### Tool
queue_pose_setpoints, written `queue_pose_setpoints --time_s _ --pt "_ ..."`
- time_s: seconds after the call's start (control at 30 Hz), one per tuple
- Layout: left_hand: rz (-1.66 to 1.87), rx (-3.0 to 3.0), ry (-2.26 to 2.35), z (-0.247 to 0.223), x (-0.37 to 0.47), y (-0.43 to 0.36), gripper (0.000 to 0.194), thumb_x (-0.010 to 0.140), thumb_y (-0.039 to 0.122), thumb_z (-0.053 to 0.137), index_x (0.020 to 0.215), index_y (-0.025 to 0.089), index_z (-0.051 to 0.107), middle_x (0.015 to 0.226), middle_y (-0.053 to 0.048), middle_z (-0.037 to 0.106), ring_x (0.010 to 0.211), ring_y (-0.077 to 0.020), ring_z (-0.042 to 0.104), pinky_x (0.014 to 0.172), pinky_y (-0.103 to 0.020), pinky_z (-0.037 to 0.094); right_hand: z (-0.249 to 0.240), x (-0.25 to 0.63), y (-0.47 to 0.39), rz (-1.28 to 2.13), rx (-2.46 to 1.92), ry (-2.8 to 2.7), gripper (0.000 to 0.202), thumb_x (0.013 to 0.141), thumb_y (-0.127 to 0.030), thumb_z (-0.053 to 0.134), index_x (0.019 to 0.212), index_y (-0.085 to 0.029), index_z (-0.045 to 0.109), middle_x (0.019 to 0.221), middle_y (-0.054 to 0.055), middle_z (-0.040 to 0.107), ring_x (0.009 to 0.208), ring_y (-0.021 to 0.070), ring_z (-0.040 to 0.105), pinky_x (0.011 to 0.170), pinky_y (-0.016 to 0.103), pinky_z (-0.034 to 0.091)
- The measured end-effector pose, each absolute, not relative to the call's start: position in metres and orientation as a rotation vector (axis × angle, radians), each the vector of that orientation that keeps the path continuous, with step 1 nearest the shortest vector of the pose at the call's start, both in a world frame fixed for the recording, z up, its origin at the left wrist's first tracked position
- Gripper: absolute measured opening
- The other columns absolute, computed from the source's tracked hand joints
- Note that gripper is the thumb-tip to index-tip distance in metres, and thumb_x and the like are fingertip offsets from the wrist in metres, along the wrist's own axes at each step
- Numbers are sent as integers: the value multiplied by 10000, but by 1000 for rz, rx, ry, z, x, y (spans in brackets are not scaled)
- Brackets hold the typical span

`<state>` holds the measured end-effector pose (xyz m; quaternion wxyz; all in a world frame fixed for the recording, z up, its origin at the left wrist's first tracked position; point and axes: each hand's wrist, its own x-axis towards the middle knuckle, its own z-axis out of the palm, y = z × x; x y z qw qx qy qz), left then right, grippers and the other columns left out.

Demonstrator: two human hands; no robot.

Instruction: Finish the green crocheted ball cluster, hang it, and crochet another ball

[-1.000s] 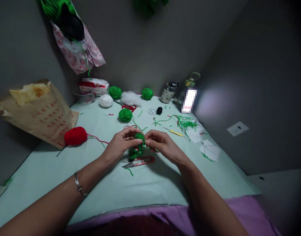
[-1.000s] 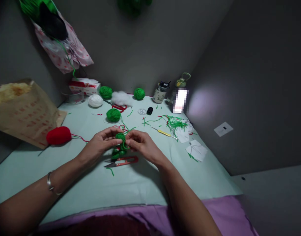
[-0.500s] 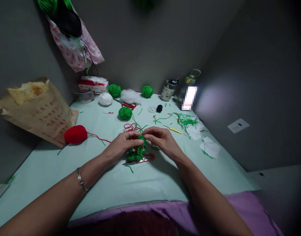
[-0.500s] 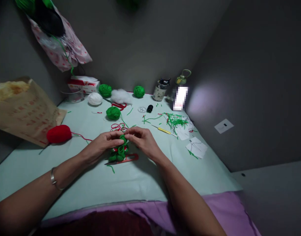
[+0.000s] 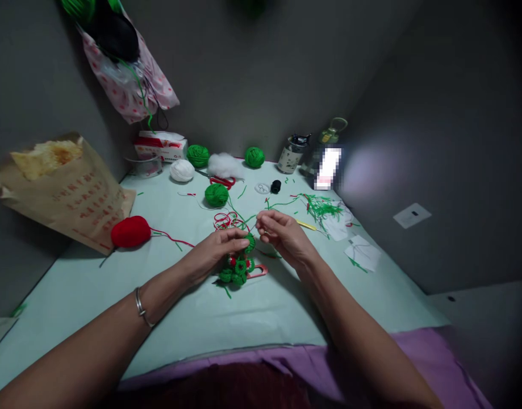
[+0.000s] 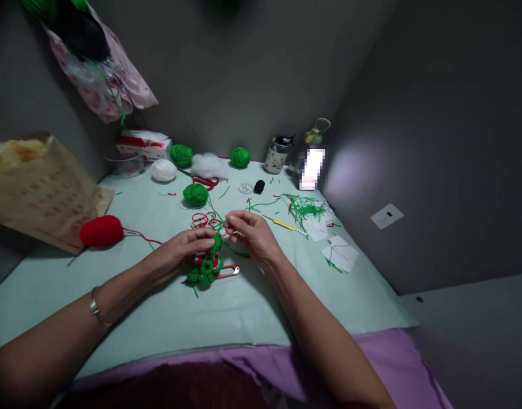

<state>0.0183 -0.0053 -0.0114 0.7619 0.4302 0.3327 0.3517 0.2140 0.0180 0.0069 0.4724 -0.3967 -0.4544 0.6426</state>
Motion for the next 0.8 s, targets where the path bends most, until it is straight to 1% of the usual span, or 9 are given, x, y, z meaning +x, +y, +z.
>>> queue_pose_setpoints --time_s 0.1,0.2,0.27,0.33,0.43,0.5,0.57,0.67,0.8 --pt "775 979 734 -12 18 -4 293 803 381 777 978 155 713 801 -20 617 659 -114 481 605 -258 348 5 209 14 1614 -997 -1201 267 705 -376 843 792 -161 710 674 -18 637 558 72 514 552 215 396" --pt "767 1003 754 -13 17 -4 269 804 377 774 956 161 726 790 -25 627 644 -118 467 595 -266 324 5 207 11 1554 -1036 -1288 265 762 -413 796 806 -168 705 638 -37 602 525 71 487 530 219 386" --pt "756 1035 746 -12 17 -5 262 812 377 765 957 161 738 782 -30 633 634 -120 465 592 -274 319 7 208 10 1531 -1068 -1356 268 766 -415 793 796 -165 702 627 -39 590 525 75 489 532 222 386" --pt "759 1054 725 -11 17 -5 265 822 377 751 977 161 748 812 -46 653 661 -133 494 610 -282 340 8 209 9 1544 -1068 -1391 271 769 -417 789 807 -164 701 643 -30 603 546 85 515 553 228 401" --pt "807 1023 736 -10 17 -5 234 811 367 758 926 164 737 792 -38 647 681 -139 514 616 -279 356 11 212 8 1553 -1071 -1426 299 815 -463 735 875 -173 695 697 -19 615 595 101 543 587 238 429" --pt "837 996 772 -9 16 -4 222 789 358 777 872 163 709 730 -9 605 643 -124 493 589 -267 349 12 215 8 1548 -1092 -1520 306 803 -457 751 905 -175 687 718 -26 598 593 91 512 562 225 401" --pt "835 989 788 -9 16 -4 233 782 359 781 857 161 686 708 6 582 621 -115 486 577 -259 359 13 219 9 1565 -1092 -1624 315 778 -426 781 940 -174 684 690 -42 566 572 79 459 528 212 342" --pt "815 986 782 -8 15 -5 243 790 368 773 876 165 671 733 3 590 632 -119 512 589 -258 401 15 223 10 1559 -1103 -1720 295 810 -409 745 963 -164 691 633 -51 527 549 82 407 512 219 293" --pt "831 1012 790 -8 15 -5 246 784 364 779 891 169 674 757 -6 597 648 -122 525 591 -259 420 14 223 9 1354 -1117 -1907 204 799 -337 744 905 -165 716 798 4 646 688 115 513 612 237 377"
